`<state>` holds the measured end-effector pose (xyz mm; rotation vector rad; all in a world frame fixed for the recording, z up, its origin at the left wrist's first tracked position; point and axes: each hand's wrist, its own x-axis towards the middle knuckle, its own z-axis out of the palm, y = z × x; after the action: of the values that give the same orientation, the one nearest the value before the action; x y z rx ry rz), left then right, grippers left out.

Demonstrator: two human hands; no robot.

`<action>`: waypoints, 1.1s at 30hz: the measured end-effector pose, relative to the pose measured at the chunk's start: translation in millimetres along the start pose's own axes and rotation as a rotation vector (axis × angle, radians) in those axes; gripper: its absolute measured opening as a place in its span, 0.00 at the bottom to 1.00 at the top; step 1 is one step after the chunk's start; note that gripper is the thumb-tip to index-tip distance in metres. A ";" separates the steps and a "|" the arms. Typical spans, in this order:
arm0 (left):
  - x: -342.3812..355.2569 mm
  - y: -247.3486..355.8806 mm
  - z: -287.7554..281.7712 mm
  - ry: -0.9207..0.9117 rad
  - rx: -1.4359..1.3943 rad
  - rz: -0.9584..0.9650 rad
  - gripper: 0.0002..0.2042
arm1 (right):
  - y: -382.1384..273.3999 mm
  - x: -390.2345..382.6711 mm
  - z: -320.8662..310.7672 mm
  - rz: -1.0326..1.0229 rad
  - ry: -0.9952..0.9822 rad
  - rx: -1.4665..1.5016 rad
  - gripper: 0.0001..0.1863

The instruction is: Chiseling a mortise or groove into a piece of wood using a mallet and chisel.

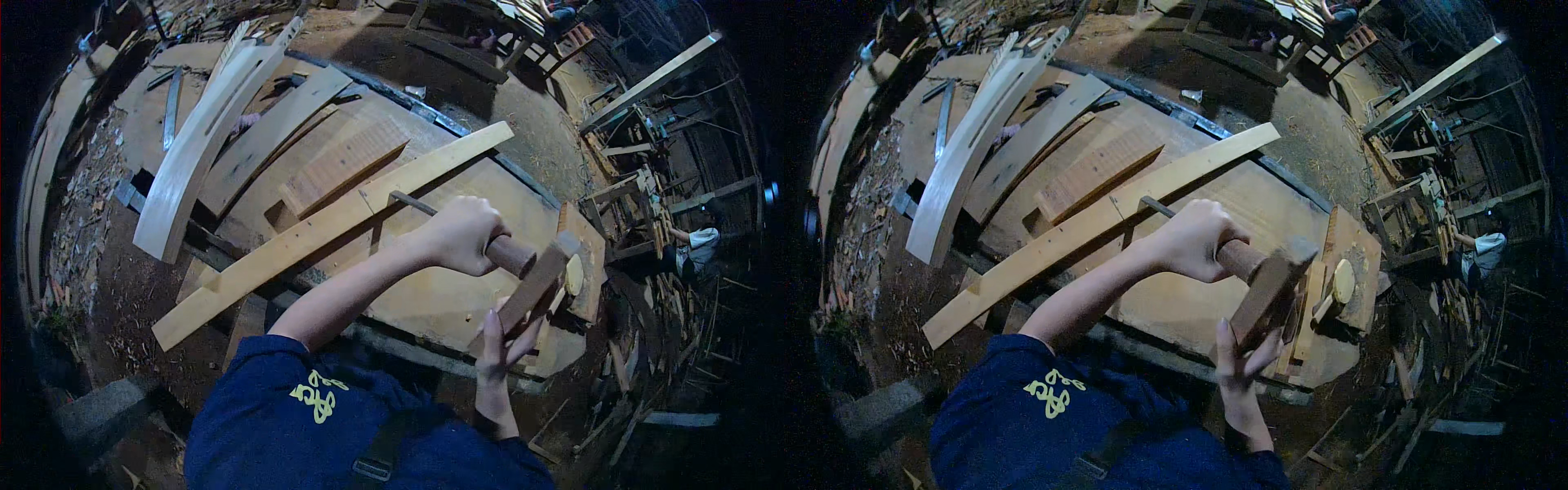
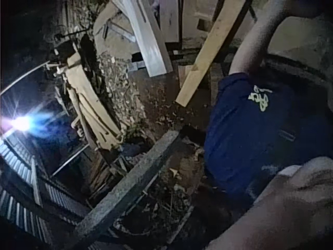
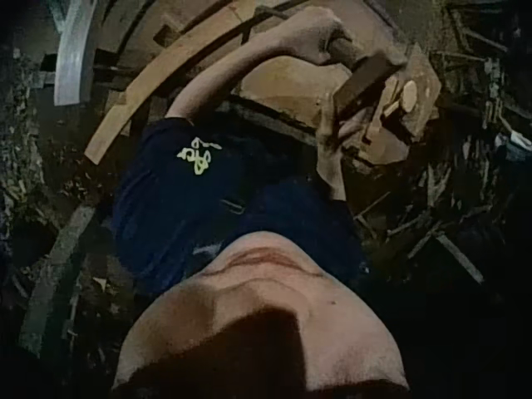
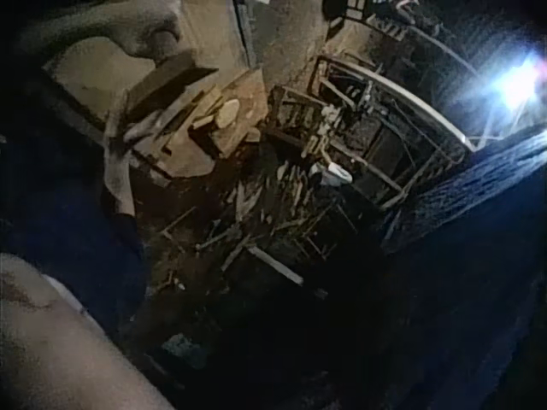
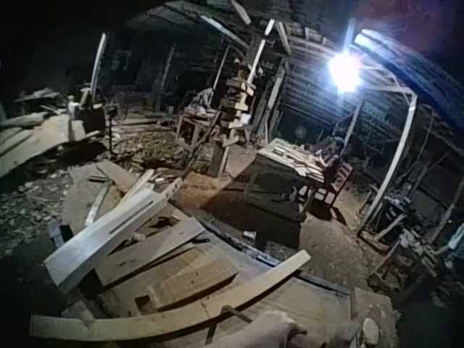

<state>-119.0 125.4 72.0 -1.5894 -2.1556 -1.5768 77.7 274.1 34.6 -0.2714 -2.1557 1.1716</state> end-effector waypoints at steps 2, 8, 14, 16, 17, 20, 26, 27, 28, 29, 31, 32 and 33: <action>0.5 0.0 -2.9 0.008 -0.004 -0.007 0.07 | -9.2 9.1 3.1 0.127 -0.436 1.021 0.33; -1.4 -1.7 -10.6 0.016 -0.020 0.011 0.08 | -33.4 -4.2 33.7 0.004 -0.026 0.888 0.32; -1.3 -0.9 -11.2 0.049 -0.116 -0.005 0.07 | -30.2 -0.9 30.4 -0.091 0.326 0.576 0.28; 0.3 3.7 -5.7 0.087 -0.148 0.049 0.07 | -37.3 3.4 16.7 -0.130 0.435 0.596 0.27; 0.2 7.0 -2.1 0.084 -0.150 0.053 0.07 | -41.8 5.4 9.9 -0.149 0.435 0.668 0.26; -3.8 19.0 10.4 0.050 -0.162 0.063 0.07 | -55.2 5.7 -5.0 -0.309 0.411 0.523 0.25; -9.6 24.3 21.5 -0.007 -0.138 0.058 0.09 | -57.9 -10.7 -8.3 -0.207 0.129 0.072 0.32; -8.8 22.4 20.3 -0.007 -0.131 0.068 0.09 | -55.9 -12.5 -8.9 -0.151 0.107 0.084 0.34; -8.2 20.6 18.9 0.001 -0.206 0.070 0.08 | -54.4 -14.7 -9.4 -0.108 0.137 0.175 0.36; -7.4 18.4 16.7 -0.012 -0.204 0.046 0.08 | -52.3 -14.5 -10.5 -0.068 0.166 0.357 0.38; -6.9 17.5 14.8 0.006 -0.217 0.038 0.08 | -51.0 -13.9 -14.0 -0.063 0.223 0.804 0.38; -7.1 18.4 14.5 0.015 -0.215 0.051 0.08 | -52.0 -13.8 -16.1 -0.174 0.245 0.578 0.37; -7.1 19.2 14.3 0.029 -0.206 0.063 0.08 | -52.8 -10.5 -18.4 -0.266 0.175 0.337 0.36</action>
<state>-94.6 130.0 74.4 -1.6576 -1.9627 -1.8422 104.0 251.0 79.4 0.0580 -1.7465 1.2775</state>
